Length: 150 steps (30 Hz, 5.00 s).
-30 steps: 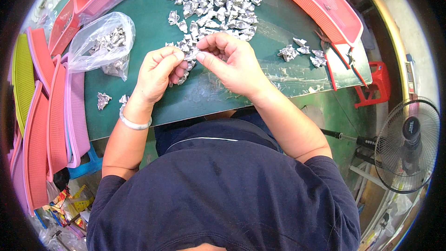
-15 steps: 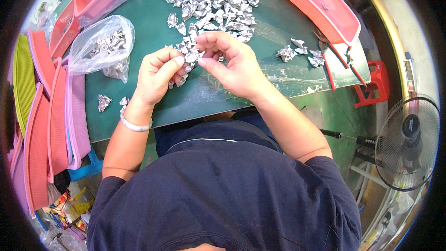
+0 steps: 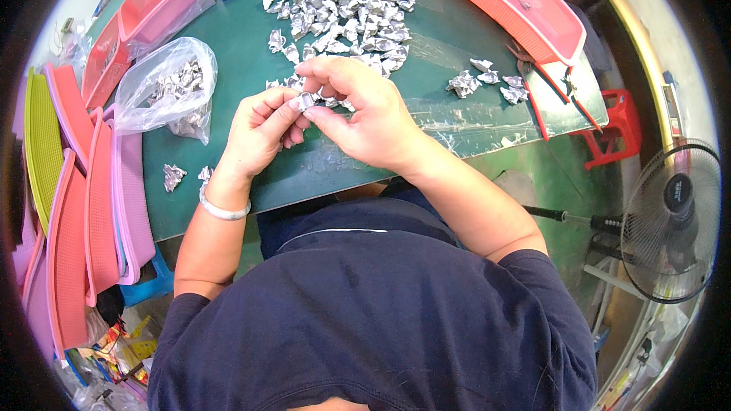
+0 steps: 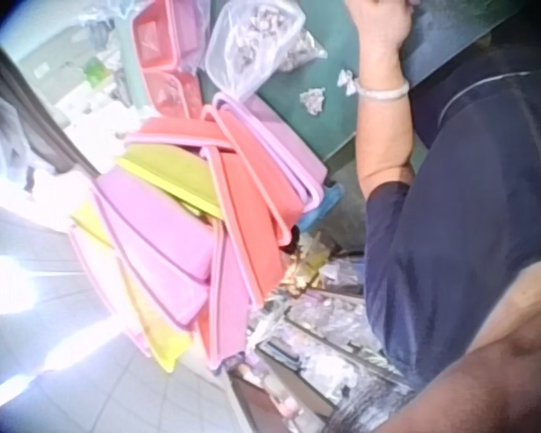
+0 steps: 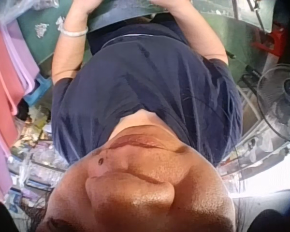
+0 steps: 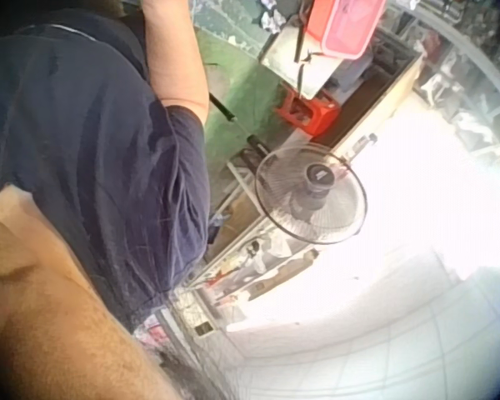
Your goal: The person sorts small metal parts by picking them up from a pile on the table, turning them over by hand, and then placing them into different colored bins.
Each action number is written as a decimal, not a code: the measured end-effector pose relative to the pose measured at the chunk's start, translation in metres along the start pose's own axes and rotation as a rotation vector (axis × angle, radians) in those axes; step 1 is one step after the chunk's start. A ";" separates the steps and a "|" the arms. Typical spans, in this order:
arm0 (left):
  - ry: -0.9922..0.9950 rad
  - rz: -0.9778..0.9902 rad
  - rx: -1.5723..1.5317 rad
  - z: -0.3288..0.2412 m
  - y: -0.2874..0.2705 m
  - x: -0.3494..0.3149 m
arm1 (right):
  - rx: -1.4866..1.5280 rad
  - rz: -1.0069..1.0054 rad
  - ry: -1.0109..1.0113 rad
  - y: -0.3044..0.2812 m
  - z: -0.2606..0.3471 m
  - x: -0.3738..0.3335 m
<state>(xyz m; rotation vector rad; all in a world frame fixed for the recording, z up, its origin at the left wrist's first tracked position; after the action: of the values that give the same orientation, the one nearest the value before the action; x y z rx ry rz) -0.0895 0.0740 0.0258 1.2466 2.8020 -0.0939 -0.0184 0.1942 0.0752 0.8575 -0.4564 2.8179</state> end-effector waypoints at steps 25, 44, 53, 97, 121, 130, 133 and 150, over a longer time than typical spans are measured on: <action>0.055 -0.041 -0.348 0.001 -0.008 0.003 | 0.104 -0.002 0.114 0.002 -0.009 -0.007; -0.027 0.108 -0.406 0.005 -0.001 0.003 | -0.114 -0.094 -0.071 -0.003 0.009 -0.003; 0.026 0.014 -0.676 0.003 -0.013 0.008 | -0.416 -0.027 -0.013 -0.014 -0.012 -0.001; -0.103 0.042 -0.296 0.008 -0.001 0.001 | -0.018 0.063 0.308 -0.005 -0.030 0.004; -0.091 0.157 -0.580 0.002 0.005 0.004 | -0.162 0.036 0.080 0.010 -0.006 0.001; -0.048 0.055 -0.434 0.007 -0.004 0.003 | -0.159 0.046 0.088 0.006 -0.010 0.000; -0.027 0.010 -0.398 0.006 -0.007 0.002 | -0.210 0.066 0.042 0.005 -0.007 0.000; -0.145 0.000 -0.401 0.011 -0.008 0.002 | -0.135 0.061 0.136 0.005 -0.012 -0.001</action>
<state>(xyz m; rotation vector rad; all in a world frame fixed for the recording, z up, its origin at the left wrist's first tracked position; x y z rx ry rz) -0.0965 0.0690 0.0148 1.0934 2.5269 0.3452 -0.0251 0.1937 0.0637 0.6309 -0.6535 2.8372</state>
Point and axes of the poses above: each hand's wrist, its own x-axis towards the middle knuckle, its own y-axis out of the palm, z = x × y, the point moved 6 cm from there along x, towards the middle knuckle, and after that the axes turned 4 degrees about x, right-handed, at the moved point
